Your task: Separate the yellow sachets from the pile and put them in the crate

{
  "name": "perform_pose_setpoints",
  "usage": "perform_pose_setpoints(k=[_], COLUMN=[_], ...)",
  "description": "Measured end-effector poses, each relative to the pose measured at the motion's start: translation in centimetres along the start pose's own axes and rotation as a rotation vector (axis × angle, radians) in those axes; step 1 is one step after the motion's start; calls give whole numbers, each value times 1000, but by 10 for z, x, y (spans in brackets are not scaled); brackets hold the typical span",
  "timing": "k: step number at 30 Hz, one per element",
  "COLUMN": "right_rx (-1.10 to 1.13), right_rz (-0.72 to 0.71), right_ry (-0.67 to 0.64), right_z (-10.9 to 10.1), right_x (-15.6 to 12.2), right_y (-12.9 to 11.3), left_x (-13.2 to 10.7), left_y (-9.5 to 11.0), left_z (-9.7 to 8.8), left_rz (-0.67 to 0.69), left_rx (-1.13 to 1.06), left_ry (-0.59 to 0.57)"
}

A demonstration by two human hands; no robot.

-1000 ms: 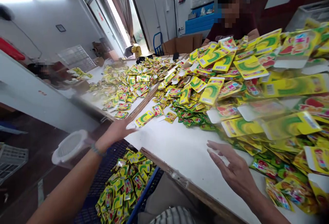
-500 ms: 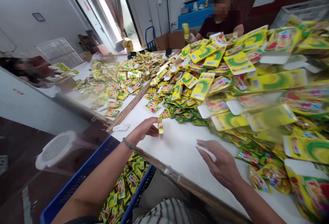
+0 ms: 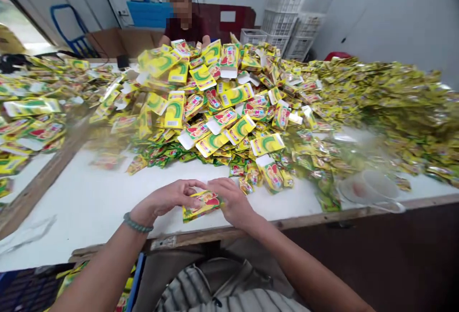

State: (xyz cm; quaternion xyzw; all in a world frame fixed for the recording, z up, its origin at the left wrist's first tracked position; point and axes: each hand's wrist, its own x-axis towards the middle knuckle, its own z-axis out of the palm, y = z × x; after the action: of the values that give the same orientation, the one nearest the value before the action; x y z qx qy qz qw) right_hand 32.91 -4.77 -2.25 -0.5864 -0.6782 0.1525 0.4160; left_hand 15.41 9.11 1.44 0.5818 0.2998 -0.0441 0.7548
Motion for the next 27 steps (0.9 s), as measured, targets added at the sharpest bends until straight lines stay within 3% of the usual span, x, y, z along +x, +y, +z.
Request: perform_pose_setpoints(k=[2, 4, 6, 8, 11, 13, 16, 18, 23, 27], right_rx=[-201, -421, -582, -629, -496, -318, -175, -219, -487, -688], right_rz=[114, 226, 269, 249, 293, 423, 520, 477, 463, 532], right_ry=[73, 94, 33, -20, 111, 201, 67, 3, 64, -123], right_z=[-11, -23, -31, -35, -34, -33, -32, -31, -22, -9], right_x=[-14, -26, -36, -42, -42, -37, -28, -20, 13, 40], right_y=[4, 11, 18, 24, 29, 29, 26, 23, 19, 26], left_x=[14, 26, 34, 37, 36, 34, 31, 30, 27, 28], left_y=[1, -2, -7, -14, -23, -26, -27, -27, -23, -21], left_z=[9, 16, 18, 16, 9, 3, -6, -12, -17, -11], left_rz=[48, 138, 207, 234, 220, 204, 207, 209, 149, 52], left_rx=[6, -26, -42, -29, 116, 270, 436, 484, 660, 822], left_ry=[-48, 42, 164, 221, 254, 285, 303, 304, 412, 554])
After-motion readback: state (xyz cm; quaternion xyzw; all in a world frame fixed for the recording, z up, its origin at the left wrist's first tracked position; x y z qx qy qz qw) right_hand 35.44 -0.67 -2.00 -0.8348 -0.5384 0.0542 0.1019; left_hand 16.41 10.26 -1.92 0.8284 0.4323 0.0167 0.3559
